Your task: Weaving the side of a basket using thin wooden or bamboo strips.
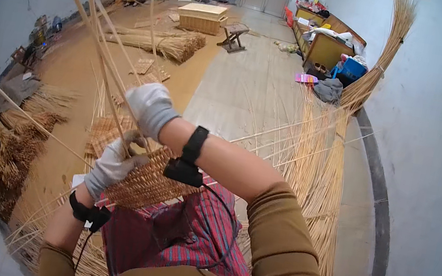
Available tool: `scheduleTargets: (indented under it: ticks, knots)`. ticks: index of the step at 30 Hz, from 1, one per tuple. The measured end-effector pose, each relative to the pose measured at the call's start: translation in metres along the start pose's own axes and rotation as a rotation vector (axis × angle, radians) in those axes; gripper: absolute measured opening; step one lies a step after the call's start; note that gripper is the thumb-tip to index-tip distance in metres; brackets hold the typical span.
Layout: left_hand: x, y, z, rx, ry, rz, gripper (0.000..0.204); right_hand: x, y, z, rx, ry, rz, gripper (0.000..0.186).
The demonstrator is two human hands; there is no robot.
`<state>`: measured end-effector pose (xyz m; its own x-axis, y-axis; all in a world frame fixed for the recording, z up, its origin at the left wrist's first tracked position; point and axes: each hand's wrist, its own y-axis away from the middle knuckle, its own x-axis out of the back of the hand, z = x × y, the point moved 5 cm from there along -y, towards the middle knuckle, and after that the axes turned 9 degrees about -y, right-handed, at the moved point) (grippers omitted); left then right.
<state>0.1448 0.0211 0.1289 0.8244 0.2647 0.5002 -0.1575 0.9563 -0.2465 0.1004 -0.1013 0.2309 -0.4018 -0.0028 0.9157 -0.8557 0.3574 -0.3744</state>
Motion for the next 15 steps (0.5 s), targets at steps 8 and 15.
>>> scheduleTargets:
  ticks: [8, 15]
  knots:
    - [-0.002, -0.006, -0.018, 0.175, 0.111, -0.119, 0.045, 0.042, 0.068, 0.005, 0.052, -0.163, -0.289, 0.029]
    - [-0.003, -0.014, -0.017, 0.078, -0.056, -0.137, 0.036, 0.077, 0.04, -0.041, -0.079, -0.478, -0.062, 0.051]
